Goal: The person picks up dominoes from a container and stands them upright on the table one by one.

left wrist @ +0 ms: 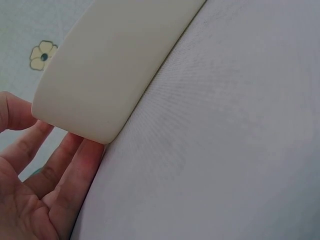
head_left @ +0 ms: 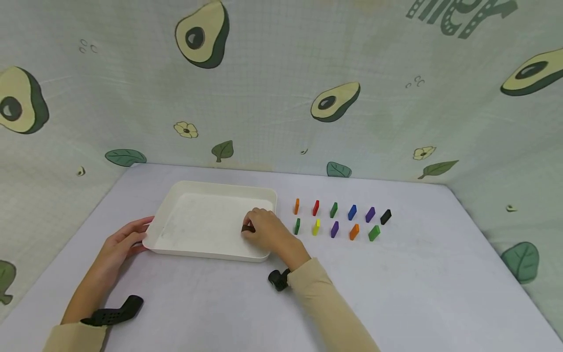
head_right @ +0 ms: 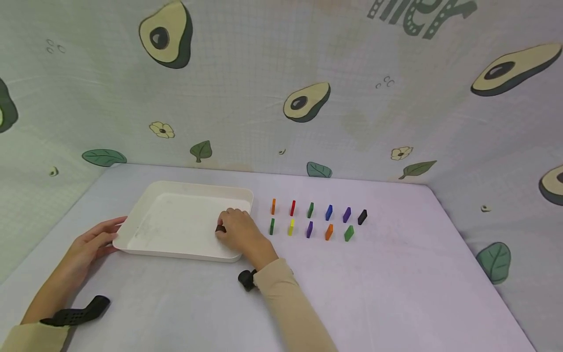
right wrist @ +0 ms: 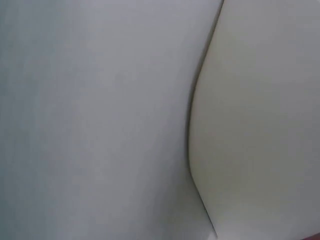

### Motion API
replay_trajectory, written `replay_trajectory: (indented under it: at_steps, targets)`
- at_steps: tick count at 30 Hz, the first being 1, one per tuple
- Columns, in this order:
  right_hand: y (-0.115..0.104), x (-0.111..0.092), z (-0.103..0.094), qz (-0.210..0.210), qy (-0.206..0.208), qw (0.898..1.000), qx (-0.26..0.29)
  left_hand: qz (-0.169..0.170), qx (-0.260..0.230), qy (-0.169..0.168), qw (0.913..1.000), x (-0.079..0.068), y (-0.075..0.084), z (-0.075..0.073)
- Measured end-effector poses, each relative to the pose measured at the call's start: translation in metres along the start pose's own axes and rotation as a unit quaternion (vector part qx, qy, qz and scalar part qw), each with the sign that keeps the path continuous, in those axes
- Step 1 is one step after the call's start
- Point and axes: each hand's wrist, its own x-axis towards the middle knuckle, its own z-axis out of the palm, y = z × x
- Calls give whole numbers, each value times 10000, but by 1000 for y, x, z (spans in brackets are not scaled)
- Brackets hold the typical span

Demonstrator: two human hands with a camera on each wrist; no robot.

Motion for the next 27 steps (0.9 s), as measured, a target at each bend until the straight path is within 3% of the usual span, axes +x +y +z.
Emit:
replay_trajectory:
  at_steps: [10, 27]
  targets:
    - [5, -3, -5, 138, -209, 9935, 1114, 37, -103, -55, 9999, 1, -1, 1]
    - [5, -18, -13, 70, -65, 9879, 1545, 37, -16, -38, 10000, 2, -3, 1]
